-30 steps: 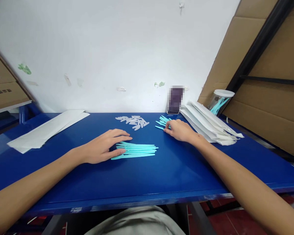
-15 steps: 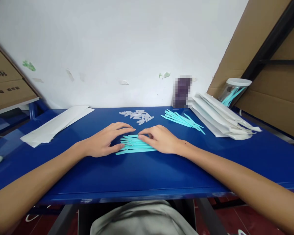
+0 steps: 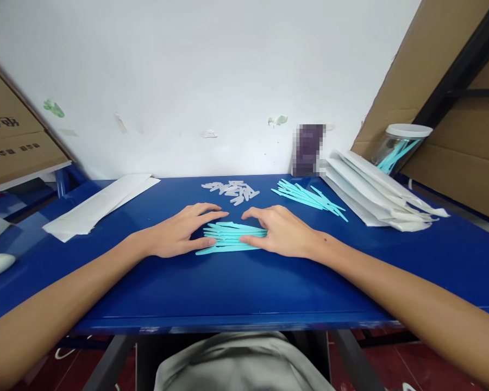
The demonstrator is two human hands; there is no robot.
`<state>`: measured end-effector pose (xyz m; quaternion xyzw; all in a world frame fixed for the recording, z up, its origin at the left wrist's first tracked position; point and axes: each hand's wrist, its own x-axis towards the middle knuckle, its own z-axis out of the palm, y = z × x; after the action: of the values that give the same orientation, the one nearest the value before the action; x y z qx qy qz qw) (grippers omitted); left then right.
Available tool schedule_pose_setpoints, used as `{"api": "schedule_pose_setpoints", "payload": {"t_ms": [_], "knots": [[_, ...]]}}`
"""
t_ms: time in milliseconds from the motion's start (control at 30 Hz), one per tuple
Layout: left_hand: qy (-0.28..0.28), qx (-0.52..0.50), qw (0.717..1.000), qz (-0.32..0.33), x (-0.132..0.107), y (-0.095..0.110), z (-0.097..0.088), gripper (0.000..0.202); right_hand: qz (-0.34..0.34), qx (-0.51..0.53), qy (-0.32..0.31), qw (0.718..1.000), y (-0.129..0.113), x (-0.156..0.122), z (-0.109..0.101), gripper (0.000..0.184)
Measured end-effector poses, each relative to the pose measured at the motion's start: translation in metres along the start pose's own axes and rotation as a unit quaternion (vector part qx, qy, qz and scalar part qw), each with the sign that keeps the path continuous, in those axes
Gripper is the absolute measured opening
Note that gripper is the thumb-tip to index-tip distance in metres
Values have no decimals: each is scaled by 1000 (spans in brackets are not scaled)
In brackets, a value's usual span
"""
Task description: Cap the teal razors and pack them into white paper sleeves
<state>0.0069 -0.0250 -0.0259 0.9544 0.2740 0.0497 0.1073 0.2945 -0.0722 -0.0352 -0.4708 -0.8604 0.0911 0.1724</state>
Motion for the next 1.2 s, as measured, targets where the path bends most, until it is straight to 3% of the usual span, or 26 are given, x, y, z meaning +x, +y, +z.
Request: {"api": "schedule_pose_setpoints", "payload": {"t_ms": [300, 533, 733, 1033, 1200], "knots": [[-47, -51, 997, -47, 0, 2, 2, 85, -35, -3, -55, 998, 3, 1, -3, 69], [-58, -44, 996, -43, -1, 1, 2, 73, -37, 12, -87, 995, 3, 0, -4, 66], [-62, -53, 996, -33, -1, 1, 1, 78, -45, 21, -110, 993, 7, -2, -3, 66], [-69, -73, 994, -35, -1, 1, 0, 89, -32, 38, -96, 994, 9, 0, -1, 59], [-66, -78, 994, -39, -2, 3, -1, 81, -37, 28, -88, 995, 8, 0, 0, 61]]}}
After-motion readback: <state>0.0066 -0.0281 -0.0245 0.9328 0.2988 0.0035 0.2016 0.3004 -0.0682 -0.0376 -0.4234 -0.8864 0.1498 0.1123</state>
